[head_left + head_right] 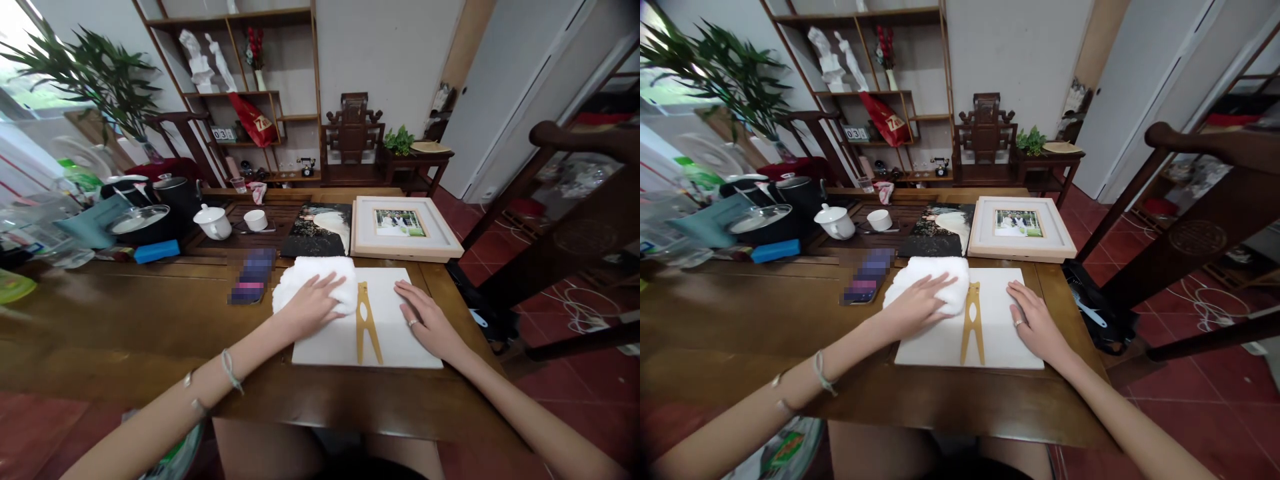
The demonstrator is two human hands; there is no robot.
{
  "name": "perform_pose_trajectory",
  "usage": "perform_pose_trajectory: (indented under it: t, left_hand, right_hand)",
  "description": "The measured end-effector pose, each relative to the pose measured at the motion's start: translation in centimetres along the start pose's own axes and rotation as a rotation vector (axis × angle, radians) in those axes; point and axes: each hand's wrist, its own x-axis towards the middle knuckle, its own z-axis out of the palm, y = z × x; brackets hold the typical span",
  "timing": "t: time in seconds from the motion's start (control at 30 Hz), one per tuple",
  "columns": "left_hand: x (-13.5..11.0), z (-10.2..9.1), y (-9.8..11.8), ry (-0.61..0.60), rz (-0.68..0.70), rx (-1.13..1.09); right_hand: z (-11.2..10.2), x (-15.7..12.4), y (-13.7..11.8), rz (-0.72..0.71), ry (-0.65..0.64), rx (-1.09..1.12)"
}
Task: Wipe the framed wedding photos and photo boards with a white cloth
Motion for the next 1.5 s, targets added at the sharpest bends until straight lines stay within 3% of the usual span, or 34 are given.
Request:
perform_pose_trajectory:
  t: [0.13,0.3,0.4,0.5,0.7,0.83,0.93,1.13,1.23,1.33,1.5]
  left_hand:
    - [-0.3,0.7,2.0,0.061,0.004,0.092]
    - [-4.8,0.5,7.3,0.068,0.116,0.055]
    - [-6.7,0.1,8.5,0.092,0.161,-0.023]
    - [-5.9,-0.1,7.4,0.111,0.162,-0.034]
    - [0.2,0.7,2.7,0.135,0.009,0.035]
    - [2.7,1.3,1.9,0.181,0.029,0.033]
    - [2.3,1.1,3.3,0.165,0.082,0.019]
    - [-2.5,-0.5,8.7,0.142,0.238,-0.009]
    - [-3.9,-1.0,9.6,0.137,0.277,-0.033]
    - [-3.2,-0.5,8.1,0.168,0.263,-0.027]
    - [0.7,1.1,2.8,0.187,0.081,0.019]
  right_hand:
    - [0.1,-0.1,0.1,-0.013,0.005,0.0]
    - [0.2,-0.1,-0.1,-0.015,0.009,-0.009]
    - [0.2,-0.1,-0.2,-0.011,0.002,-0.013]
    - [0.2,-0.1,-0.2,-0.008,0.007,-0.008]
    - [0.0,-0.1,-0.4,-0.006,0.02,0.003]
    - [0.0,0.0,-0.4,-0.01,0.026,0.011]
    - [0.0,0.0,-0.4,-0.009,0.019,0.01]
    - [0.0,-0.1,-0.3,-0.005,0.006,0.009]
    - [0.0,-0.1,-0.3,-0.008,0.004,0.009]
    - [0.0,-0.1,-0.3,-0.01,0.013,0.005]
    - [0.1,-0.1,-0.3,-0.017,0.022,0.005]
